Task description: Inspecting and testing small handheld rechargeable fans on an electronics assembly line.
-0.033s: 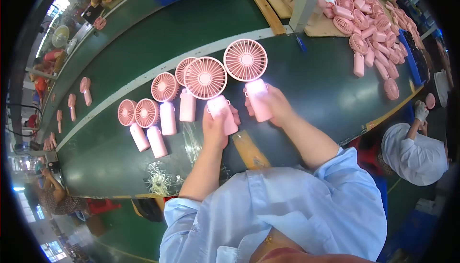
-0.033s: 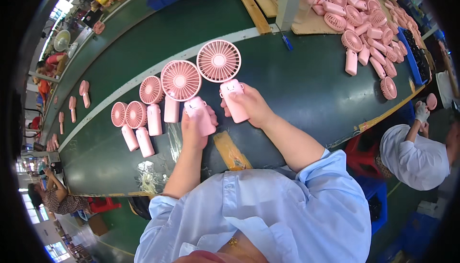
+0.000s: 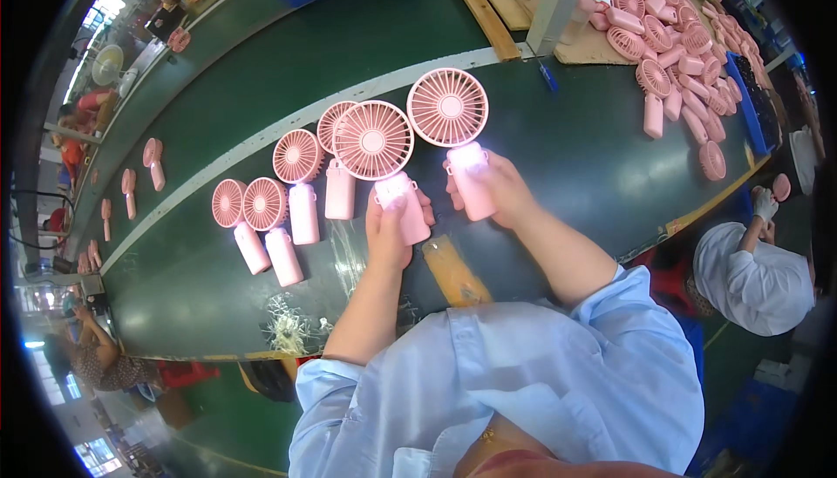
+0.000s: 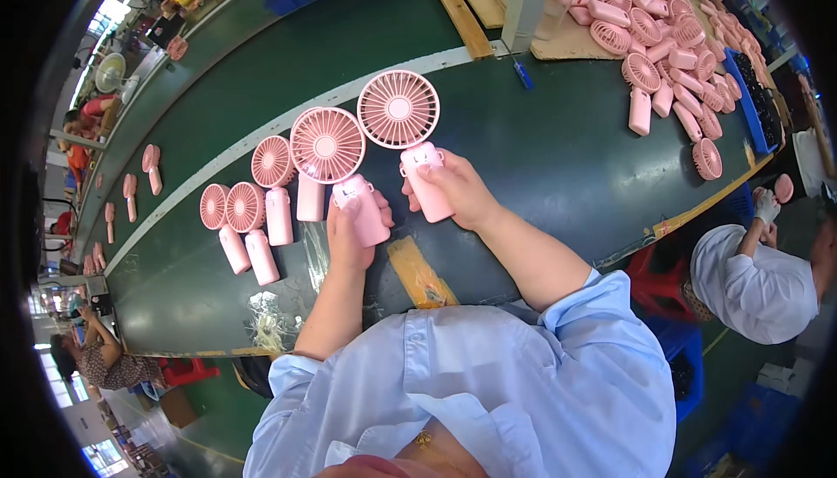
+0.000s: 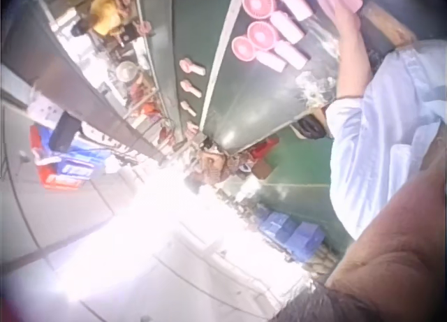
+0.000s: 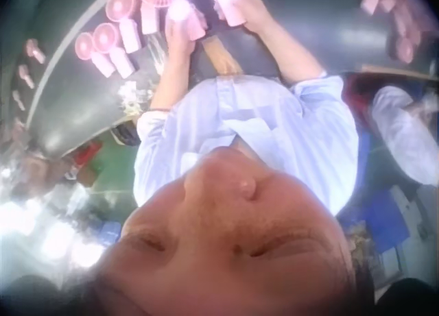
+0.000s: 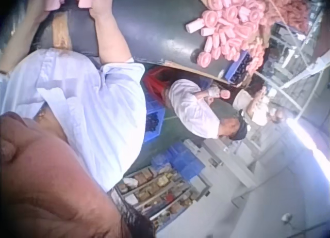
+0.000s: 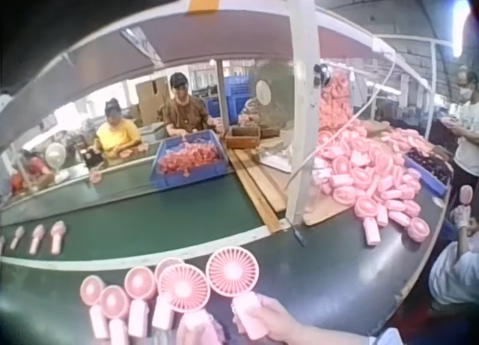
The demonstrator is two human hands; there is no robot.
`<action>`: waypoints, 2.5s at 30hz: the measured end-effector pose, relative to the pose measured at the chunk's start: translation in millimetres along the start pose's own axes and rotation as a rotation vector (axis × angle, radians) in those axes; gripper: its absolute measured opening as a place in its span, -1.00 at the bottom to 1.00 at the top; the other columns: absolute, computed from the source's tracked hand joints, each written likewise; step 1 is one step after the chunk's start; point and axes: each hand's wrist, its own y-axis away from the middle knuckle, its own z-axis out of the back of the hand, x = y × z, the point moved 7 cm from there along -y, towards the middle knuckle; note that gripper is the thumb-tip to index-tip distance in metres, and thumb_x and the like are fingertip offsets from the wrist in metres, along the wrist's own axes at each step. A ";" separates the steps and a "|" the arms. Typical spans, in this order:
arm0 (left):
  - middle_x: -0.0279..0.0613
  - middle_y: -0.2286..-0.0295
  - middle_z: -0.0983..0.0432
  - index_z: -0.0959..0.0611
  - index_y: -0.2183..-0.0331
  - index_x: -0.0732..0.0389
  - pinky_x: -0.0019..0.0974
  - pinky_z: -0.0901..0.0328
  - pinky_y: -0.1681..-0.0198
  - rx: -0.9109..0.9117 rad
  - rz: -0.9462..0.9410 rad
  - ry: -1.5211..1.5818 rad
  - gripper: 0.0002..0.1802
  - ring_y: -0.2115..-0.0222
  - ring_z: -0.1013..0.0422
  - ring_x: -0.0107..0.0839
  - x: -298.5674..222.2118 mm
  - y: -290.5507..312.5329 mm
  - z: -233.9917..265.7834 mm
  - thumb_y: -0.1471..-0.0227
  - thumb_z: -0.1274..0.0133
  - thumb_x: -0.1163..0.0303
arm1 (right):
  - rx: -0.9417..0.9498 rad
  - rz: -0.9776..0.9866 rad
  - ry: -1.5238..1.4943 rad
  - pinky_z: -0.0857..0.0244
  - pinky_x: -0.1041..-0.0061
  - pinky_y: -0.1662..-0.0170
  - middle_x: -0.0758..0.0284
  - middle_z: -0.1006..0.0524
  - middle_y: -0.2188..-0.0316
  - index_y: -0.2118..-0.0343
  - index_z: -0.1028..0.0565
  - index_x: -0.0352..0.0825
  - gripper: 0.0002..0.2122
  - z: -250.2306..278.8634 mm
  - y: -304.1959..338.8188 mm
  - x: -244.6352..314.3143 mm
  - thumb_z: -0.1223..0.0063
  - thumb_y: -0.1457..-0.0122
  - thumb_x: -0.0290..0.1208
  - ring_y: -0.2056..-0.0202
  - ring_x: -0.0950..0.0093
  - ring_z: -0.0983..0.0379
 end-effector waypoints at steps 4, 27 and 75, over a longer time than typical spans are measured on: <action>-0.06 0.49 -0.41 -0.36 0.26 0.29 -0.38 -0.31 0.56 -0.030 0.019 -0.030 -0.71 0.59 -0.38 -0.34 -1.1 0.6 7.2 0.02 0.19 0.31 | -0.015 0.035 0.200 -0.34 0.53 0.44 0.20 -0.46 0.45 0.18 -0.34 -0.43 -0.71 1.1 -0.8 2.5 0.15 -0.07 -0.36 0.52 0.44 -0.43; -0.05 0.53 -0.40 -0.36 0.27 0.26 -0.39 -0.28 0.61 -0.030 0.103 -0.009 -0.64 0.64 -0.36 -0.34 2.6 -1.0 9.0 0.04 0.10 0.18 | -0.043 0.062 0.186 -0.37 0.56 0.46 0.24 -0.44 0.42 0.19 -0.30 -0.40 -0.76 -1.4 -0.8 -3.8 0.10 -0.11 -0.40 0.53 0.50 -0.44; -0.13 0.59 -0.38 -0.35 0.27 0.22 -0.37 -0.27 0.68 -0.082 0.125 -0.039 -0.47 0.69 -0.35 -0.33 -6.9 13.0 12.6 -0.10 0.37 -0.09 | 0.125 -0.051 -0.445 -0.36 0.55 0.37 0.26 -0.43 0.49 0.14 -0.34 -0.40 -0.55 -26.0 -11.2 -16.5 0.35 -0.19 -0.05 0.46 0.49 -0.42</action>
